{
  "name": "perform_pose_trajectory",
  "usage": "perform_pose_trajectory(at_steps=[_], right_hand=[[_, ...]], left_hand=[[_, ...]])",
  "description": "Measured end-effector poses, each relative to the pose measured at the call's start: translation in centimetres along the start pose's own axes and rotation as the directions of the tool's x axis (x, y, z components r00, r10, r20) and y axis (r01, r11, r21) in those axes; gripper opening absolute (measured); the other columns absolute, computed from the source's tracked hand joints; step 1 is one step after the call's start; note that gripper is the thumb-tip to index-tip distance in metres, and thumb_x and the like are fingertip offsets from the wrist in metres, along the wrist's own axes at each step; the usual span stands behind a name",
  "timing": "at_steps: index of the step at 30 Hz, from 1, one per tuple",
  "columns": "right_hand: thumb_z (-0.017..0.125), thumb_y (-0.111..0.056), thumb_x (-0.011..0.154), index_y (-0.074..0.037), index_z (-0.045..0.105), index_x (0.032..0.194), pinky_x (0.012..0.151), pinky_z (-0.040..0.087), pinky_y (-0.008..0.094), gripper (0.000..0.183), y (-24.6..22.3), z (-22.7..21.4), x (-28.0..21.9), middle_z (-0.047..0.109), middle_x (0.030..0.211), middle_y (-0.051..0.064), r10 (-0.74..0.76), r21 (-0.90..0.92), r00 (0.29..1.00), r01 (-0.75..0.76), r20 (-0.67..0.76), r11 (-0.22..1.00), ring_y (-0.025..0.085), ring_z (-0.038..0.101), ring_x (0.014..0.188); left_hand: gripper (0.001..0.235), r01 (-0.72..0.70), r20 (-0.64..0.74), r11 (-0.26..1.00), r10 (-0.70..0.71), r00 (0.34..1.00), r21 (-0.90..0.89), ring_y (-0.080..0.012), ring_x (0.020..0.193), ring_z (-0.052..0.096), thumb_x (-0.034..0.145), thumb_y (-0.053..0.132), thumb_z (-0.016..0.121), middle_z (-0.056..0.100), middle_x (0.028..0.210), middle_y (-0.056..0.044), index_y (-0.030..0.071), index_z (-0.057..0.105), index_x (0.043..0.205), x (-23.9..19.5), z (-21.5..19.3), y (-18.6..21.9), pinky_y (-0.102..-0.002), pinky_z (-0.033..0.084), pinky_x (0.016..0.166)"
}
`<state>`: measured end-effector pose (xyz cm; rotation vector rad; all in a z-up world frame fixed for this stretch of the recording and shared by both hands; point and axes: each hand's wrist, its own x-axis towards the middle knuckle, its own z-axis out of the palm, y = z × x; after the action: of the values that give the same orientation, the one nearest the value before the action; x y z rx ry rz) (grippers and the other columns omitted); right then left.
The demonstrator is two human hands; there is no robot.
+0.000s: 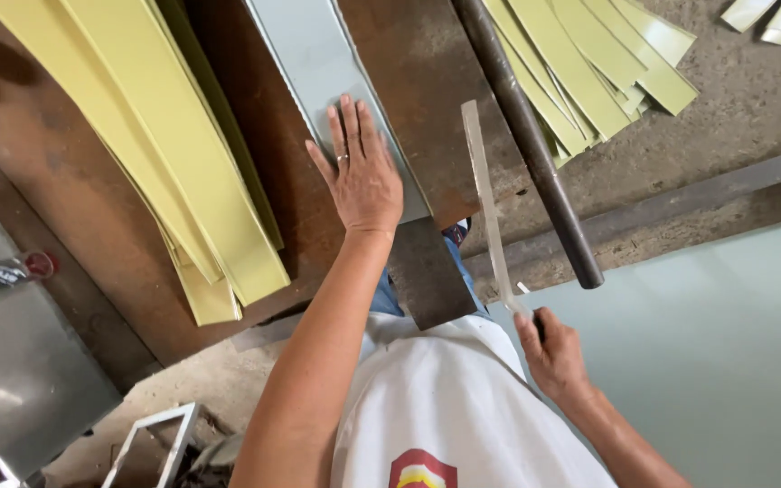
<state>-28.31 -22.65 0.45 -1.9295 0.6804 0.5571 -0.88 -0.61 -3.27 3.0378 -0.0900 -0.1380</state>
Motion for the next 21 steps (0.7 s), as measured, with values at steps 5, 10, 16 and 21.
perform_pose_trajectory(at_steps=[5,10,16,21], right_hand=[[0.062,-0.04,0.098,-0.001,0.05,0.08,0.047,0.041,0.049,0.045,-0.8,1.8,-1.7,0.055,0.054,0.022,0.018,-0.282,0.999,-0.026,-0.029,0.959,0.031,0.041,0.045],[0.058,-0.038,0.1,0.001,0.049,0.081,0.049,0.042,0.052,0.045,-5.6,1.6,-5.0,0.053,0.056,0.026,0.096,-0.206,0.983,-0.128,-0.158,0.97,0.041,0.041,0.049],[0.061,-0.038,0.101,0.001,0.052,0.083,0.055,0.045,0.048,0.044,-5.4,4.3,-4.9,0.056,0.062,0.023,0.229,-0.248,0.964,-0.256,-0.132,0.934,0.035,0.046,0.053],[0.057,-0.037,0.101,-0.001,0.051,0.086,0.047,0.041,0.041,0.04,-8.6,1.2,-4.2,0.052,0.056,0.013,0.227,-0.046,0.969,-0.232,-0.098,0.972,0.022,0.045,0.051]], left_hand=[[0.056,-0.008,-0.021,0.999,0.008,1.0,-0.045,-0.025,0.16,0.011,0.113,0.028,0.041,0.018,0.172,-0.005,0.01,0.026,0.163,0.9,0.2,0.3,-0.061,0.002,0.128],[0.056,-0.026,0.001,0.998,0.027,1.0,-0.062,-0.0243,0.161,0.01,0.115,0.03,0.038,0.016,0.174,-0.005,0.009,0.024,0.165,0.3,0.0,0.5,-0.062,0.002,0.129],[0.057,-0.013,-0.037,0.996,0.009,0.999,-0.092,-0.0249,0.16,0.009,0.113,0.031,0.039,0.014,0.172,-0.006,0.009,0.024,0.164,0.8,0.3,0.4,-0.064,0.002,0.127],[0.054,-0.082,0.36,0.997,0.078,0.93,-0.005,-0.0295,0.16,0.012,0.115,0.035,0.039,0.018,0.172,-0.01,0.009,0.032,0.162,2.7,-6.0,-0.4,-0.069,0.005,0.129]])
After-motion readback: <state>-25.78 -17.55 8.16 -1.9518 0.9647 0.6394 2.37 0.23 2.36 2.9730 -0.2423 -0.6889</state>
